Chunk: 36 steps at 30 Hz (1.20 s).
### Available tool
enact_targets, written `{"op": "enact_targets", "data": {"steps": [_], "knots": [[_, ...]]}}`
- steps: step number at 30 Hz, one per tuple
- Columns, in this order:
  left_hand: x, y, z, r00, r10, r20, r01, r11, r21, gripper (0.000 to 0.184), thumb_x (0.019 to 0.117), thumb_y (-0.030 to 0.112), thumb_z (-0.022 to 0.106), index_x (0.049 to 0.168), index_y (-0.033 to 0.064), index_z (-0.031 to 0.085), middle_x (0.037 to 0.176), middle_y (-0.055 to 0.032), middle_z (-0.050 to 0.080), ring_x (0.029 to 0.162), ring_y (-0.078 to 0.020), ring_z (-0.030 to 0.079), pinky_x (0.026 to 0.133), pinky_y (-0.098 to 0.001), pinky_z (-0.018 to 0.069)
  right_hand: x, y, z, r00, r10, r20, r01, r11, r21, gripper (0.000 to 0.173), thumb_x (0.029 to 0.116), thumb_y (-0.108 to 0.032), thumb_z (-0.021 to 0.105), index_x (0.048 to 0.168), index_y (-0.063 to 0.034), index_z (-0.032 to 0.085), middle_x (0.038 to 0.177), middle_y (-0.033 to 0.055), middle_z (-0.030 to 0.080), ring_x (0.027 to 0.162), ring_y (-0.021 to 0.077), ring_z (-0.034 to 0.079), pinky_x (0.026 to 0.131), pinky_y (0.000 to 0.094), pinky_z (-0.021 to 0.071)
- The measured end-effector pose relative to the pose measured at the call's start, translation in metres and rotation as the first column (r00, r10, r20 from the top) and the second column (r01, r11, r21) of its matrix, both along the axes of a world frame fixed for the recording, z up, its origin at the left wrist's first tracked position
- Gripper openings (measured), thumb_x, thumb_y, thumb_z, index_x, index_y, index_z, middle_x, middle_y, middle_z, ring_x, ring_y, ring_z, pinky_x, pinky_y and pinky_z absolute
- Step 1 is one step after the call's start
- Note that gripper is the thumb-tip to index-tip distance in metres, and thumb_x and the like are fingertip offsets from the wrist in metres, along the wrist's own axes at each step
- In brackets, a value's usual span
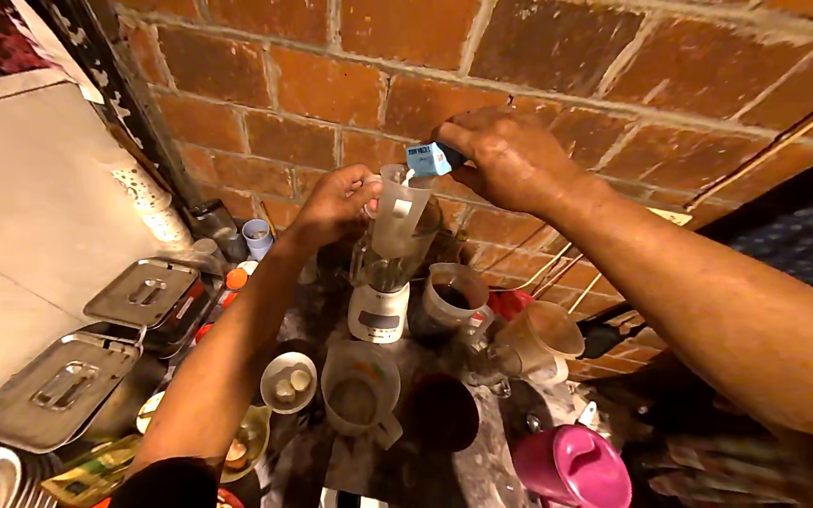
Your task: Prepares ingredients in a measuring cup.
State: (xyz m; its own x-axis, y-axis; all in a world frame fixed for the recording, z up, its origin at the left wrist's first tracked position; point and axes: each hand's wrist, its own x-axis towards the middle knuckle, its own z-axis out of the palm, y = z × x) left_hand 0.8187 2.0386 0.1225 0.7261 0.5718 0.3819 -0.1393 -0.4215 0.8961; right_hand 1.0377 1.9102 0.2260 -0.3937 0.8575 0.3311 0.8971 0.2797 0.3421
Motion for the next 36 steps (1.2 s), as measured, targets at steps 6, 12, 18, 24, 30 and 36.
{"op": "enact_targets", "data": {"steps": [6,12,18,24,30,36], "knots": [[0.002,-0.006,0.012,0.999,0.034,-0.01,-0.034,0.999,0.011,0.016,0.108,0.016,0.052,0.103,0.0029,0.06,0.079,-0.0017,0.065,0.058,-0.0065,0.061,0.056,-0.0211,0.0546,-0.005,-0.005,0.014,0.997,0.002,0.079,-0.004,1.0,0.022,0.029,0.0953,-0.005,0.067,0.124,-0.0045,0.062,0.119,0.0203,0.067,0.114,0.0406,0.065,0.1,0.0557,0.049],[0.002,-0.004,0.017,1.0,0.019,0.012,-0.02,0.996,0.083,0.02,0.109,0.016,0.05,0.102,0.0009,0.061,0.08,-0.0045,0.066,0.058,-0.008,0.061,0.054,-0.0219,0.0532,-0.008,-0.005,0.023,0.991,0.029,0.128,-0.031,0.999,0.015,0.027,0.0964,-0.003,0.064,0.123,-0.0018,0.063,0.122,0.0219,0.067,0.113,0.0426,0.065,0.101,0.0587,0.0475],[0.001,-0.005,0.019,1.0,0.017,0.022,-0.019,0.995,0.095,0.02,0.109,0.017,0.05,0.101,0.0019,0.06,0.08,-0.0042,0.065,0.058,-0.0084,0.06,0.055,-0.0223,0.0535,-0.011,-0.003,0.028,0.987,0.036,0.154,-0.037,0.999,0.004,0.027,0.0955,-0.003,0.066,0.122,-0.0023,0.063,0.12,0.0219,0.067,0.115,0.0423,0.064,0.103,0.0576,0.0479],[0.001,-0.007,0.023,0.999,0.022,0.024,-0.024,0.996,0.084,0.021,0.1092,0.016,0.049,0.1,0.0011,0.06,0.081,-0.0054,0.065,0.057,-0.0093,0.06,0.054,-0.0225,0.0533,-0.034,-0.023,0.033,0.993,-0.022,0.114,0.023,1.0,-0.012,0.029,0.0938,0.001,0.068,0.122,-0.0019,0.067,0.12,0.0208,0.069,0.113,0.0419,0.066,0.101,0.0565,0.0482],[0.005,-0.006,0.024,0.999,0.028,0.017,-0.029,0.997,0.074,0.02,0.1089,0.016,0.05,0.103,0.0003,0.061,0.08,-0.0053,0.065,0.058,-0.0092,0.061,0.054,-0.0227,0.0534,-0.016,-0.003,0.034,0.976,0.021,0.219,-0.019,1.0,-0.008,0.024,0.0962,-0.002,0.065,0.121,-0.0032,0.064,0.118,0.0208,0.068,0.112,0.0412,0.066,0.1,0.0573,0.0488],[0.004,-0.006,0.023,0.999,0.027,0.024,-0.029,0.997,0.074,0.02,0.1088,0.017,0.051,0.1,0.001,0.06,0.079,-0.0053,0.065,0.057,-0.0095,0.061,0.054,-0.0227,0.0532,-0.017,-0.002,0.034,0.971,0.024,0.238,-0.021,1.0,-0.014,0.027,0.0964,-0.001,0.064,0.123,-0.0045,0.065,0.118,0.0193,0.069,0.11,0.0395,0.067,0.099,0.0563,0.0493]]}}
